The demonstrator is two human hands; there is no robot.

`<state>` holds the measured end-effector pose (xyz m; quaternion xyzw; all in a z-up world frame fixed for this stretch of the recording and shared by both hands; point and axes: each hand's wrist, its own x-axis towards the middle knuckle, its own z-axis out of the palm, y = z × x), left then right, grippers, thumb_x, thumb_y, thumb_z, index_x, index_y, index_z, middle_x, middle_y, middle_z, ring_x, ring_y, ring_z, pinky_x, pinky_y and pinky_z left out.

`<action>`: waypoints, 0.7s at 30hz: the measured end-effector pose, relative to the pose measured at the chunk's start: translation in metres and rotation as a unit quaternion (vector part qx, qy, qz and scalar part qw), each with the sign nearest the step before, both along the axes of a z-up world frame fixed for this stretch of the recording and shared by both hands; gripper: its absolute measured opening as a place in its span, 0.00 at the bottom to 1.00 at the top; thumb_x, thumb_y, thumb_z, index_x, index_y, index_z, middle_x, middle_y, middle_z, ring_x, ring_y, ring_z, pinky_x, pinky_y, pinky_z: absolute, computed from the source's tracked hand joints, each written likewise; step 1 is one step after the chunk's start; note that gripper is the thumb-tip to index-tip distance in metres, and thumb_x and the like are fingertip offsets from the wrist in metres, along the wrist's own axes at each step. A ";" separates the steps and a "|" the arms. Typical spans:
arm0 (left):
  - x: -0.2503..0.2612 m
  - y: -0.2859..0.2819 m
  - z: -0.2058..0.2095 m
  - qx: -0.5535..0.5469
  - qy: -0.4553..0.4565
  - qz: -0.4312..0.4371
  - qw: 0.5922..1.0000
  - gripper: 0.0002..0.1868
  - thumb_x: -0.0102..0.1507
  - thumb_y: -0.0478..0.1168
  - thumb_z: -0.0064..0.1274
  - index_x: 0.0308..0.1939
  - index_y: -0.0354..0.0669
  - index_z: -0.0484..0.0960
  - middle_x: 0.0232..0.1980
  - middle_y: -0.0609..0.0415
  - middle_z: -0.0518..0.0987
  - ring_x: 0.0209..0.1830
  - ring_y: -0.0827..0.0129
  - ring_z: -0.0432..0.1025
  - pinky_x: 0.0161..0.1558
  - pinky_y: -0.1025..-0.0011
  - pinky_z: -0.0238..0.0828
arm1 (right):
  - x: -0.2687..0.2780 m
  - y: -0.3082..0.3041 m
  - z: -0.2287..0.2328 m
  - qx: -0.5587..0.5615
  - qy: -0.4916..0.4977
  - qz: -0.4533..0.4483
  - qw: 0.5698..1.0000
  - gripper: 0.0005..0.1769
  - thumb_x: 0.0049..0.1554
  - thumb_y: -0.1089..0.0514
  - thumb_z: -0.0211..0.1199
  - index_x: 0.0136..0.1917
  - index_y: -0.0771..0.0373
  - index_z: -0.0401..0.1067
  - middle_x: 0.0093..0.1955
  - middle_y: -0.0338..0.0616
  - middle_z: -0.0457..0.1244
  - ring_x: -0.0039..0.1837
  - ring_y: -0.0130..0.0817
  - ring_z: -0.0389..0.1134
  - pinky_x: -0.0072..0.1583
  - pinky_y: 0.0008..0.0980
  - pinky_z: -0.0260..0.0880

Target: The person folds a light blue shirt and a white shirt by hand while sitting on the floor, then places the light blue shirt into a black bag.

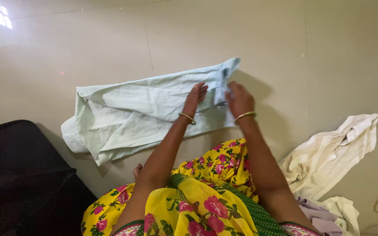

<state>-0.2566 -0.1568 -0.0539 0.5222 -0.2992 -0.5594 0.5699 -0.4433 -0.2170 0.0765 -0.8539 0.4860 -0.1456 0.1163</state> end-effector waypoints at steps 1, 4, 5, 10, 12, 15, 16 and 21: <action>0.008 -0.001 -0.001 0.015 0.217 0.003 0.976 0.41 0.71 0.68 0.30 0.75 0.41 0.63 0.73 0.42 0.71 0.74 0.53 0.65 0.74 0.58 0.59 | 0.018 0.014 0.003 0.004 0.015 0.012 1.000 0.13 0.59 0.55 0.63 0.57 0.57 0.69 0.50 0.51 0.67 0.47 0.55 0.71 0.47 0.52 0.72; 0.033 0.014 0.005 0.000 0.319 0.027 0.947 0.42 0.71 0.71 0.31 0.72 0.39 0.66 0.65 0.41 0.73 0.61 0.51 0.68 0.61 0.53 0.64 | 0.066 0.055 0.001 0.000 -0.037 0.060 0.997 0.11 0.62 0.59 0.56 0.58 0.54 0.69 0.52 0.49 0.66 0.42 0.52 0.71 0.42 0.49 0.73; 0.041 0.020 0.009 -0.001 0.319 0.029 0.947 0.42 0.71 0.71 0.31 0.72 0.39 0.66 0.65 0.41 0.73 0.61 0.51 0.68 0.61 0.53 0.64 | 0.082 0.064 -0.004 0.025 -0.018 0.069 0.997 0.11 0.61 0.59 0.56 0.58 0.55 0.68 0.52 0.49 0.66 0.40 0.52 0.71 0.41 0.48 0.73; 0.081 0.042 0.021 0.102 0.181 0.155 0.966 0.34 0.65 0.58 0.52 0.69 0.46 0.66 0.65 0.59 0.73 0.63 0.71 0.66 0.62 0.62 0.63 | 0.129 0.103 -0.037 0.032 0.003 0.098 0.995 0.12 0.58 0.61 0.57 0.57 0.56 0.66 0.55 0.48 0.65 0.42 0.54 0.71 0.41 0.50 0.73; 0.093 0.045 0.019 0.091 0.083 0.158 0.980 0.32 0.64 0.52 0.58 0.67 0.40 0.68 0.61 0.52 0.76 0.59 0.68 0.69 0.59 0.64 0.67 | 0.134 0.118 -0.043 0.084 0.015 0.133 0.987 0.15 0.59 0.63 0.56 0.60 0.58 0.64 0.56 0.50 0.63 0.47 0.51 0.72 0.46 0.49 0.73; 0.107 0.048 0.008 0.054 -0.013 0.166 0.985 0.28 0.63 0.41 0.64 0.62 0.35 0.70 0.53 0.47 0.80 0.50 0.67 0.75 0.50 0.69 0.73 | 0.140 0.138 -0.042 0.092 -0.035 0.140 0.985 0.24 0.59 0.64 0.58 0.68 0.58 0.63 0.58 0.49 0.63 0.52 0.51 0.71 0.50 0.49 0.73; 0.111 0.048 0.003 0.026 -0.011 0.173 0.985 0.26 0.62 0.37 0.63 0.61 0.35 0.70 0.49 0.48 0.81 0.45 0.70 0.77 0.44 0.71 0.76 | 0.140 0.143 -0.041 0.093 -0.033 0.142 0.985 0.24 0.59 0.64 0.58 0.68 0.58 0.63 0.58 0.49 0.63 0.52 0.51 0.71 0.50 0.49 0.73; 0.123 0.047 -0.007 0.061 -0.138 0.189 0.970 0.18 0.62 0.34 0.61 0.55 0.34 0.77 0.35 0.52 0.84 0.31 0.76 0.74 0.34 0.74 0.71 | 0.112 0.171 -0.037 0.179 -0.247 0.277 0.911 0.23 0.60 0.64 0.62 0.69 0.63 0.65 0.71 0.51 0.60 0.67 0.50 0.68 0.63 0.39 0.75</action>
